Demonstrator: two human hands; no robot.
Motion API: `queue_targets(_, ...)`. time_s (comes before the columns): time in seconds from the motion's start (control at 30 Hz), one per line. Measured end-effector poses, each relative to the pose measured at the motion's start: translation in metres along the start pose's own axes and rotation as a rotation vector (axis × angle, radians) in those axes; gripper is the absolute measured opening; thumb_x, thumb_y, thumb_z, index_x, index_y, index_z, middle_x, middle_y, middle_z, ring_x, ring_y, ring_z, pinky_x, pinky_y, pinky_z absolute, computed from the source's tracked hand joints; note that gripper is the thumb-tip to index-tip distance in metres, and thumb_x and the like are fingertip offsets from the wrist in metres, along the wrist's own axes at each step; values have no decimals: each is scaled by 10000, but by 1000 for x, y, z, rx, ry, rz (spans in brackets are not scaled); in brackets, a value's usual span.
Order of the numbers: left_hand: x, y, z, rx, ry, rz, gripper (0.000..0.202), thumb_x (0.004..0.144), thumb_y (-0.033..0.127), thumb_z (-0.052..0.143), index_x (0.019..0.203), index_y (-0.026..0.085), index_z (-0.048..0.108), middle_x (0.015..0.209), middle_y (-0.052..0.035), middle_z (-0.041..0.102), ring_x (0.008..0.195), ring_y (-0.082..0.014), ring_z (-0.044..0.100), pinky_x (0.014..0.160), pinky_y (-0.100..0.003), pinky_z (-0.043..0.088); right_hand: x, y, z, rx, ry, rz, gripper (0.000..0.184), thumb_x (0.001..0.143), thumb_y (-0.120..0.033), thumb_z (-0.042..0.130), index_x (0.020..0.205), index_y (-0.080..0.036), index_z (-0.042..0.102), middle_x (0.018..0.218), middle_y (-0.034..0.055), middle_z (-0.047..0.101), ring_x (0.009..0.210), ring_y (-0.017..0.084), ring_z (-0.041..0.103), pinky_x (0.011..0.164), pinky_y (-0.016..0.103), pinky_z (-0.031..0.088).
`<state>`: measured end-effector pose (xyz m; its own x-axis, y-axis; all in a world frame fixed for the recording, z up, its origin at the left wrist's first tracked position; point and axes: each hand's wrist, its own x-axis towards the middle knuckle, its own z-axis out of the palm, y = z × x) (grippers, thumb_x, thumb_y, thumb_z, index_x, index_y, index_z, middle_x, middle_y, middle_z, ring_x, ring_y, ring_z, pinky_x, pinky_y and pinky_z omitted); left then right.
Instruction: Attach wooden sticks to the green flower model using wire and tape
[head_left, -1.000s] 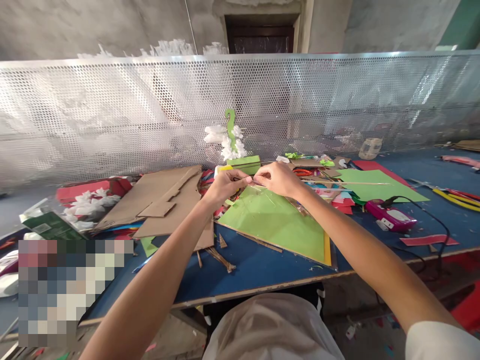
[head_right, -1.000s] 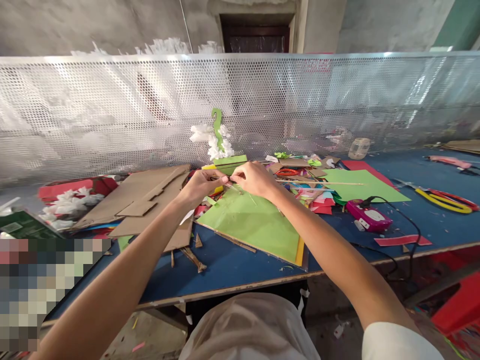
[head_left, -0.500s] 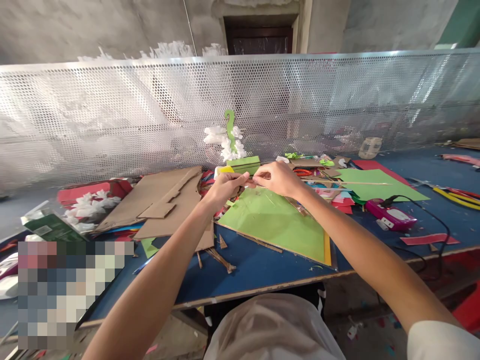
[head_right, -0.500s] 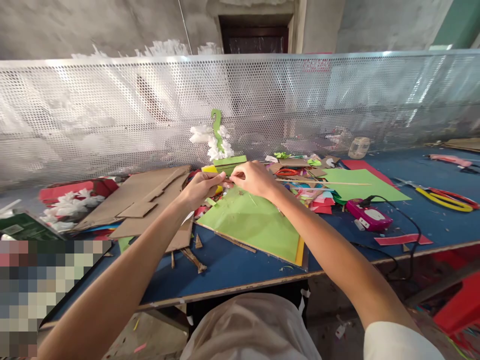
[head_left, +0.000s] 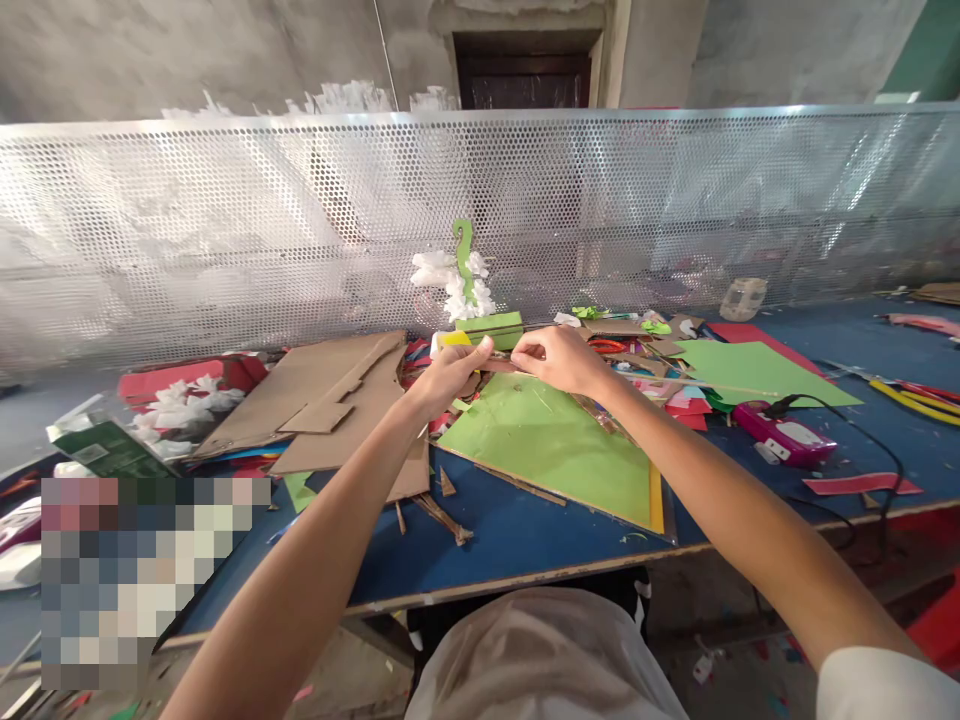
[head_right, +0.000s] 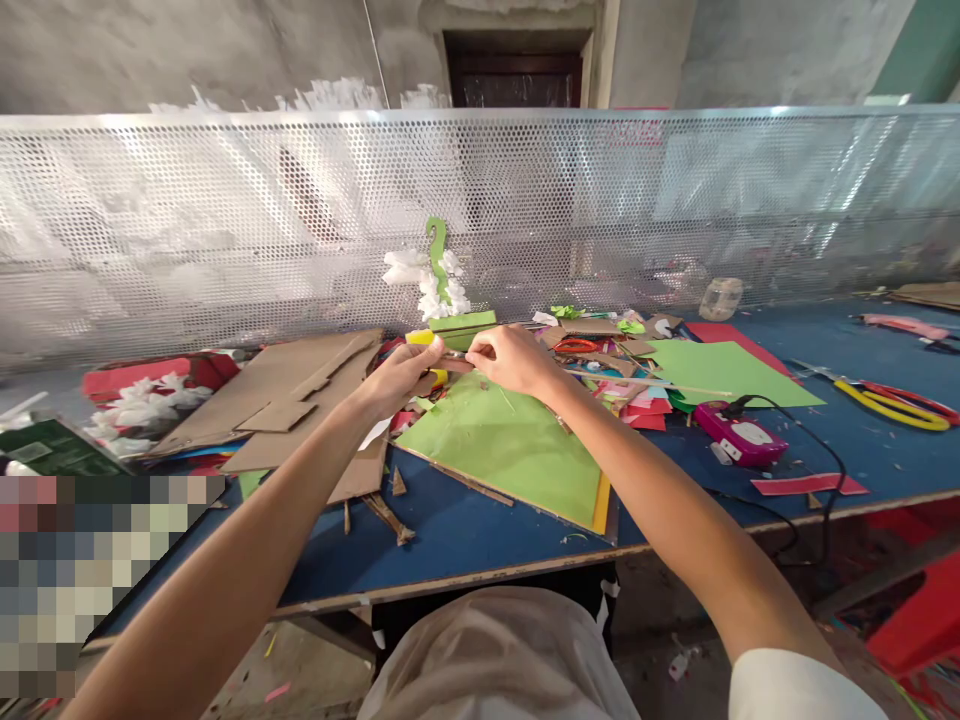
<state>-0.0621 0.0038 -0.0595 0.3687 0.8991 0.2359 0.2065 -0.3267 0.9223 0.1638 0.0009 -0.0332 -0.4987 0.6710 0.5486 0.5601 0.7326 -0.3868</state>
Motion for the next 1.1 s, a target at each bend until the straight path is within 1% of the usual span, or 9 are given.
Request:
queue_targets(0.13,2,-4,4,-27,-34,26,480,739,578,877,906,136,794,574,40,469,477,-42,216,446,-235,112,0,3,1,53,7,0,185,931,-268,652,867,-172,796,866,65,808,780,186,724,715,278,489)
queue_targets(0.33,2,-3,7,-22,-5,24,424,717,512,888,836,121,777,654,-9,609,501,-47,270,450,-234,149,2,9,5,176,26,50,146,893,-275,689,855,-167,780,880,77,807,798,191,733,743,287,539)
queue_targets(0.4,1,0,7,-23,2,19,416,707,504,896,824,124,772,632,-1,597,498,-49,280,447,-233,158,4,13,6,247,16,60,124,856,-278,727,859,-161,768,859,76,799,784,188,729,737,289,550)
queue_targets(0.53,0,2,7,16,-6,39,396,752,519,869,804,140,768,544,44,478,477,-52,261,443,-235,172,7,20,7,365,-20,92,148,778,-272,786,852,-151,746,816,72,781,746,180,712,714,296,560)
queue_targets(0.63,1,2,6,53,-10,46,391,750,520,869,789,144,768,544,45,470,477,-59,291,447,-240,206,8,22,8,391,-36,110,154,759,-277,802,832,-157,737,818,75,778,739,176,707,713,301,559)
queue_targets(0.77,1,1,5,70,-8,53,374,742,497,875,778,139,773,564,31,492,483,-64,306,456,-253,203,6,19,6,428,-70,99,166,785,-301,802,860,-169,735,867,79,790,779,179,726,735,302,560)
queue_targets(0.87,1,1,3,66,-16,57,358,765,493,861,791,146,779,550,40,442,481,-66,285,458,-259,186,4,16,3,383,-77,120,139,845,-307,753,891,-176,754,868,83,797,767,185,728,695,293,545)
queue_targets(0.97,0,2,3,59,-23,48,350,763,489,868,800,151,783,533,55,383,474,-62,254,454,-257,162,3,12,2,340,-49,127,125,859,-289,732,879,-172,771,834,83,795,747,190,727,672,288,535)
queue_targets(1.1,-2,5,3,33,-23,14,407,767,540,863,816,145,781,535,46,416,463,-53,257,444,-249,142,3,11,4,356,-10,75,136,847,-299,744,839,-165,768,802,77,788,734,188,723,668,285,531)
